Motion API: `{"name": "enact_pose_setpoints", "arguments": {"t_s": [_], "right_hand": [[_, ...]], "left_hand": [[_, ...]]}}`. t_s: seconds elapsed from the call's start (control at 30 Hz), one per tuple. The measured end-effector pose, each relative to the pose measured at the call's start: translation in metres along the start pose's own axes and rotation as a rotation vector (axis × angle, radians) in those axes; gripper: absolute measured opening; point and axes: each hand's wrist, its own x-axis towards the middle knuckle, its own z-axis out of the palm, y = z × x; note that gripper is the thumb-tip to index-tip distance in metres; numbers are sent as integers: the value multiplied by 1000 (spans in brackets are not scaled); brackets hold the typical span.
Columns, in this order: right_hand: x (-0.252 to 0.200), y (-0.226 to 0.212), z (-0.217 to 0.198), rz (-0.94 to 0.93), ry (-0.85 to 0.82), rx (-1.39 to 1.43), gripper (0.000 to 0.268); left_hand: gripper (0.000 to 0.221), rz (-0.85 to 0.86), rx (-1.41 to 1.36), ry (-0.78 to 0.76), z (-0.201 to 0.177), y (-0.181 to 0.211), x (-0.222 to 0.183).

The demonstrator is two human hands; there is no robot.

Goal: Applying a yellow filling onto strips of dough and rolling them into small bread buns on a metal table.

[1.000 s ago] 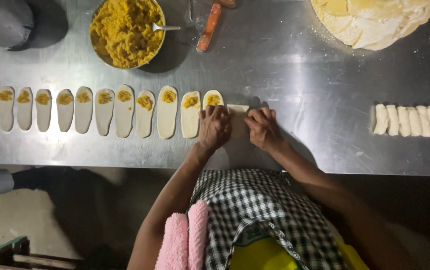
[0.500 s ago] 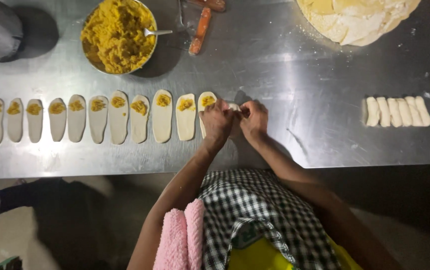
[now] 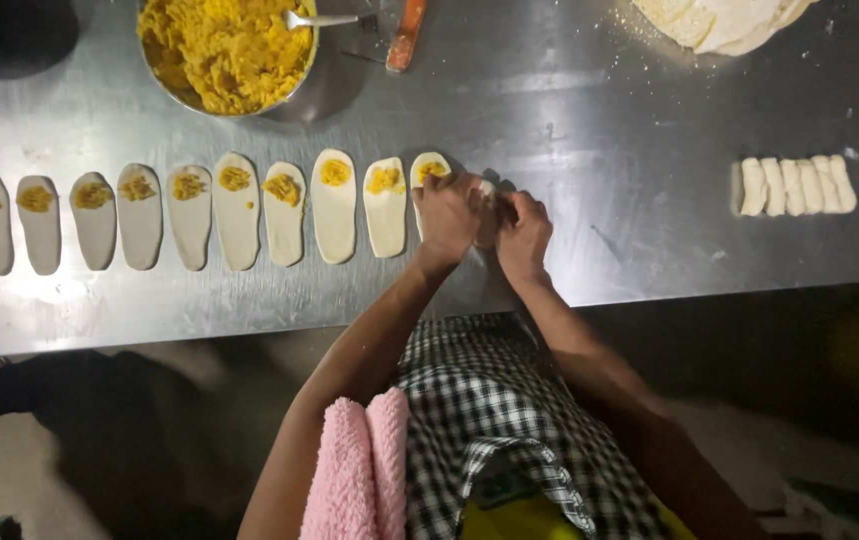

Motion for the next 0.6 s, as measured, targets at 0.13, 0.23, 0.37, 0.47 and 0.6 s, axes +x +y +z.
{"name": "enact_pose_setpoints", "arguments": {"t_s": [0.13, 0.23, 0.37, 0.47, 0.6], "right_hand": [[-3, -5, -1, 87, 42, 36, 21], [-10, -5, 4, 76, 74, 93, 23], [-30, -1, 7, -92, 84, 77, 32], [-41, -1, 12, -132, 66, 33, 33], [-33, -34, -7, -279, -35, -319, 39]], "left_hand": [[18, -51, 14, -106, 1, 5, -9], [23, -29, -75, -45, 10, 5, -30], [32, 22, -131, 7, 2, 11, -46], [37, 44, -108, -67, -6, 9, -48], [39, 154, -7, -200, -10, -5, -50]]}}
